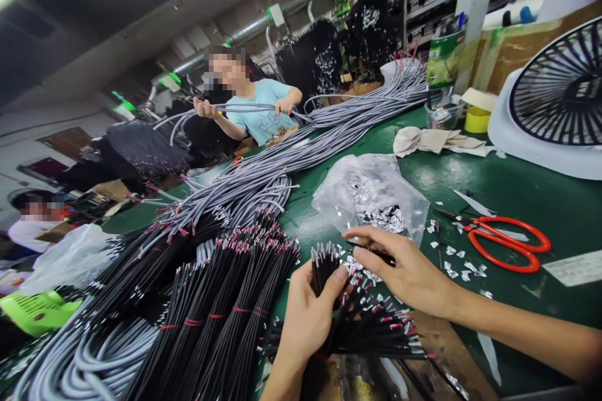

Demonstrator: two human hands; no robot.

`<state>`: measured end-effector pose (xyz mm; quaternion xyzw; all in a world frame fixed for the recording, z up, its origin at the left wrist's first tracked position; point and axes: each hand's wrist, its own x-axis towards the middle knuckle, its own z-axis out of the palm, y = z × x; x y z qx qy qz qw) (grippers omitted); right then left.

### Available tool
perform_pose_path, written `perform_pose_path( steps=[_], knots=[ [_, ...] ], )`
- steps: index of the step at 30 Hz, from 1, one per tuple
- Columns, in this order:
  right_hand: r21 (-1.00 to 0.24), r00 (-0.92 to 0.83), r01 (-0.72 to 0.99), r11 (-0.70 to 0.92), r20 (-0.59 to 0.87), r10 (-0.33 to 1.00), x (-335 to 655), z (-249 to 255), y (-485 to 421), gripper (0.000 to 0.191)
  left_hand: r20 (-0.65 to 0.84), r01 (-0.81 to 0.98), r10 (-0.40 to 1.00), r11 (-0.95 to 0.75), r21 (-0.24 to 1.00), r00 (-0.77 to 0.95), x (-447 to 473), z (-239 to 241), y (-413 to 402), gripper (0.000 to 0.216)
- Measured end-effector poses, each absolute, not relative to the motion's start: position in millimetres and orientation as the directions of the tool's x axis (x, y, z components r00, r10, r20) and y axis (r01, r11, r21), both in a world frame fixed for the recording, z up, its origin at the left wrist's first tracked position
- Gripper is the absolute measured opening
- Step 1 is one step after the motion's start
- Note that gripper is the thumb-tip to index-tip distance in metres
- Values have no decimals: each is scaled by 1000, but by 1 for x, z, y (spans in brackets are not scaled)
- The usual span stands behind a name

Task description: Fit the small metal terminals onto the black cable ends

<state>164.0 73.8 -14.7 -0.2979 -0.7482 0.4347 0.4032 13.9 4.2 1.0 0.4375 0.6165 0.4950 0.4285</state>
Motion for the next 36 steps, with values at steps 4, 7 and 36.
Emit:
perform_pose_path(
  steps=[4, 7, 36],
  knots=[
    [-843, -526, 105, 527, 403, 749, 166, -15, 73, 22, -33, 207, 954, 98, 973, -298, 12, -1, 3, 22],
    [-834, -557, 94, 544, 409, 723, 166, -15, 73, 22, -32, 236, 955, 105, 966, -294, 14, 1, 3, 24],
    [-924, -492, 26, 382, 321, 809, 165, -7, 73, 16, -83, 210, 953, 148, 966, -292, 16, 5, 6, 19]
  ],
)
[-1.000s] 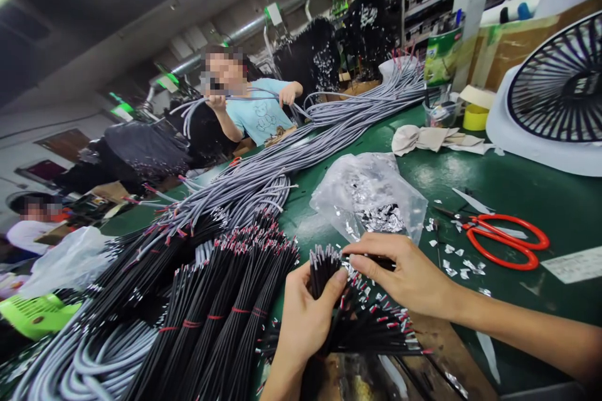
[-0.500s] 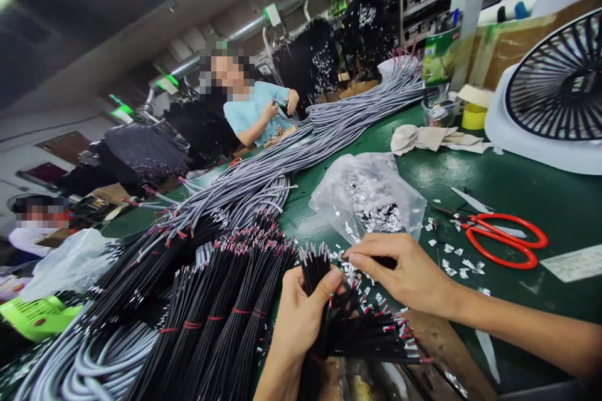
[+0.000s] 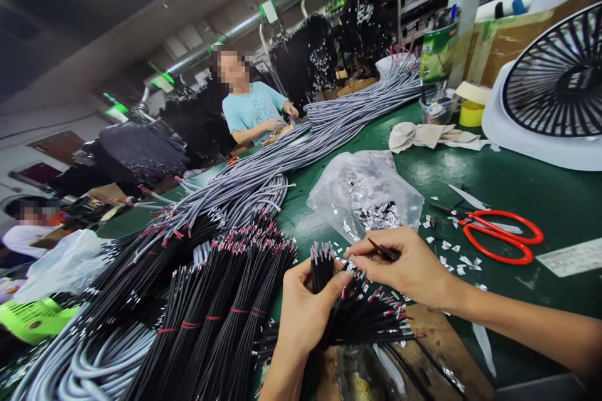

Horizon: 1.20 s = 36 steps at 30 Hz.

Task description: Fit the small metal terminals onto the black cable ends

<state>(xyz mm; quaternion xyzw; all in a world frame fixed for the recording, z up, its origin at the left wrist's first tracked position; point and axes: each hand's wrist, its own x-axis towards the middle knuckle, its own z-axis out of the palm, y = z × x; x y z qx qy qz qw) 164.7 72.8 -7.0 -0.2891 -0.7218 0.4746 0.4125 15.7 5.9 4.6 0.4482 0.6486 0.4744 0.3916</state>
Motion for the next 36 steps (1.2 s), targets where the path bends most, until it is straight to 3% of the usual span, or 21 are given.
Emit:
perform_pose_path(
  steps=[14, 21, 28, 36],
  knots=[
    [-959, -508, 6, 282, 240, 827, 164, -10, 74, 17, -36, 230, 921, 135, 964, -388, 19, 7, 7, 18],
    [-977, -517, 16, 212, 173, 838, 162, -16, 76, 18, -65, 191, 960, 120, 974, -271, 15, 4, 7, 17],
    [-930, -442, 148, 335, 241, 864, 162, -17, 80, 16, -209, -40, 968, 205, 978, -136, 19, 5, 2, 26],
    [-887, -509, 190, 422, 278, 815, 162, -18, 81, 31, -109, 75, 963, 131, 989, -245, 17, 2, 8, 27]
  ],
)
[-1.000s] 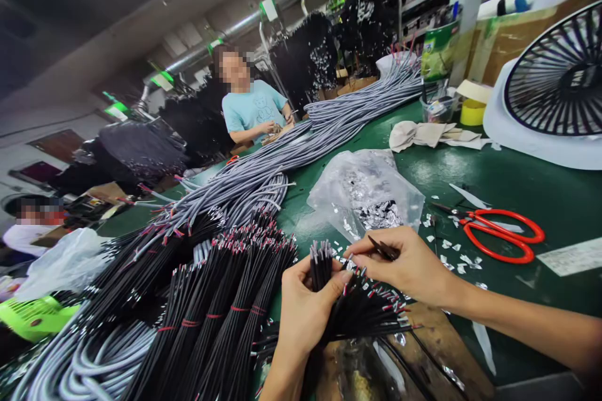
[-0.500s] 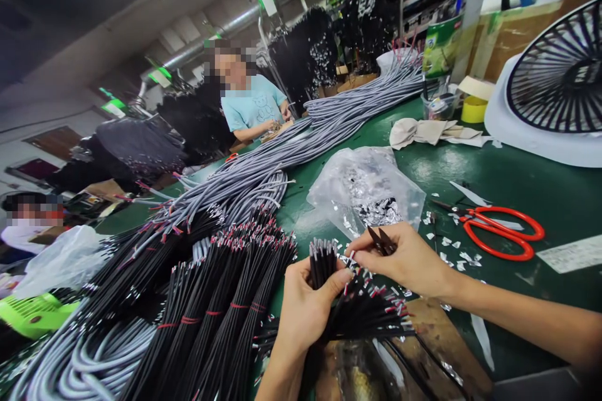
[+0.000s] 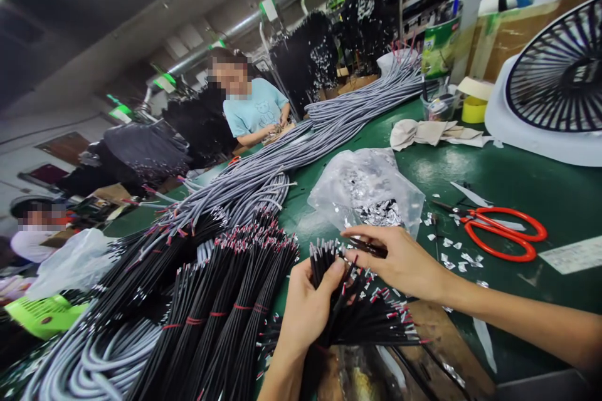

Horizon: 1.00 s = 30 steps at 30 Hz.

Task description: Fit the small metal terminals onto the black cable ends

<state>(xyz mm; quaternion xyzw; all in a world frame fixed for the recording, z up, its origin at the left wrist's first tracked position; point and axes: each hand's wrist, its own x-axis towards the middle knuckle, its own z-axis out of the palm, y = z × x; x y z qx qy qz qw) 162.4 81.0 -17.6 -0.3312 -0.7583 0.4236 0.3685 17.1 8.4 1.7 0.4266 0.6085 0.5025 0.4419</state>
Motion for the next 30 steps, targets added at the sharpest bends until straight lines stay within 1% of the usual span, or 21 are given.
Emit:
perform_pose_path(
  steps=[2, 4, 7, 9, 13, 17, 23, 26, 30],
  knots=[
    [-885, -486, 173, 432, 304, 819, 162, -19, 81, 33, -90, 118, 955, 128, 985, -281, 16, 2, 9, 26],
    [-880, -480, 164, 446, 324, 815, 162, -19, 81, 29, -53, 170, 946, 112, 979, -319, 16, 3, 8, 24],
    [-863, -509, 154, 482, 349, 787, 162, -16, 80, 22, 5, 235, 941, 80, 969, -339, 15, 4, 7, 21],
    [-854, -538, 134, 503, 364, 761, 163, -14, 78, 21, 11, 253, 942, 79, 964, -336, 14, 4, 6, 20],
    [-843, -579, 97, 529, 384, 719, 164, -12, 76, 21, 5, 266, 952, 81, 961, -307, 14, 4, 6, 19],
    [-837, -594, 98, 538, 384, 707, 164, -13, 75, 23, 22, 288, 959, 63, 955, -284, 15, 4, 7, 21],
    [-825, -609, 108, 555, 386, 692, 165, -14, 76, 23, -7, 313, 958, 100, 945, -286, 12, 2, 7, 19],
    [-814, -620, 107, 570, 394, 679, 166, -14, 77, 22, -25, 299, 957, 114, 947, -288, 12, 2, 6, 19],
    [-804, -614, 102, 586, 412, 673, 167, -14, 77, 22, -11, 263, 956, 92, 960, -294, 14, 6, 6, 17]
  ],
)
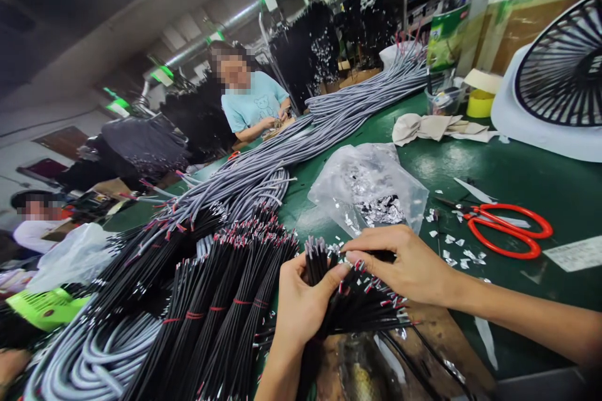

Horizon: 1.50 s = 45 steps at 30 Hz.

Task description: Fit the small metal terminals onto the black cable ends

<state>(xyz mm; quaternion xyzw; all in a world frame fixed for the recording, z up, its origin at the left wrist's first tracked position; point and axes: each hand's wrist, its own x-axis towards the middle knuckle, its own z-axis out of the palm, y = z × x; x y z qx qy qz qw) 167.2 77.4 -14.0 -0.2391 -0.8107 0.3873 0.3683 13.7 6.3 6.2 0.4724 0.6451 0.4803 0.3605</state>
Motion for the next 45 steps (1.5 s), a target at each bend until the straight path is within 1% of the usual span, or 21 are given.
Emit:
perform_pose_path(
  steps=[4, 6, 8, 12, 16, 20, 24, 26, 28, 32, 36, 40, 45],
  knots=[
    [-822, -572, 107, 559, 409, 711, 167, -13, 78, 24, -48, 213, 967, 103, 972, -251, 14, 10, 7, 27],
    [-853, -538, 99, 512, 387, 749, 166, -13, 78, 21, -52, 235, 972, 107, 966, -230, 13, 9, 6, 26],
    [-886, -525, 75, 458, 355, 774, 166, -13, 78, 22, -42, 278, 975, 103, 955, -219, 13, 6, 6, 26],
    [-919, -533, 31, 394, 318, 784, 164, -12, 76, 21, -33, 343, 978, 103, 934, -204, 14, 2, 6, 29],
    [-935, -539, 10, 354, 293, 790, 163, -11, 74, 19, -19, 340, 976, 94, 936, -218, 15, 1, 7, 26],
    [-948, -544, 15, 318, 259, 798, 164, -14, 76, 16, -30, 294, 974, 97, 951, -224, 13, 2, 6, 19],
    [-941, -510, 66, 333, 255, 821, 164, -18, 79, 15, -100, 158, 982, 125, 979, -159, 13, 4, 1, 18],
    [-944, -460, 98, 315, 237, 856, 164, -17, 80, 14, -114, 88, 979, 130, 988, -172, 14, 6, 0, 18],
    [-947, -444, 127, 296, 213, 870, 164, -16, 82, 16, -122, 67, 970, 139, 988, -210, 15, 6, 2, 18],
    [-914, -521, 179, 365, 227, 823, 163, -15, 83, 29, -105, 110, 969, 132, 985, -225, 12, 0, 9, 28],
    [-875, -524, 215, 434, 272, 807, 163, -18, 84, 38, -83, 174, 958, 135, 975, -275, 8, -5, 9, 24],
    [-854, -536, 195, 482, 319, 782, 165, -17, 82, 25, -45, 250, 933, 141, 958, -356, 8, -2, 7, 23],
    [-817, -570, 175, 550, 371, 733, 165, -15, 80, 27, 9, 264, 919, 104, 959, -394, 11, 3, 7, 18]
  ],
)
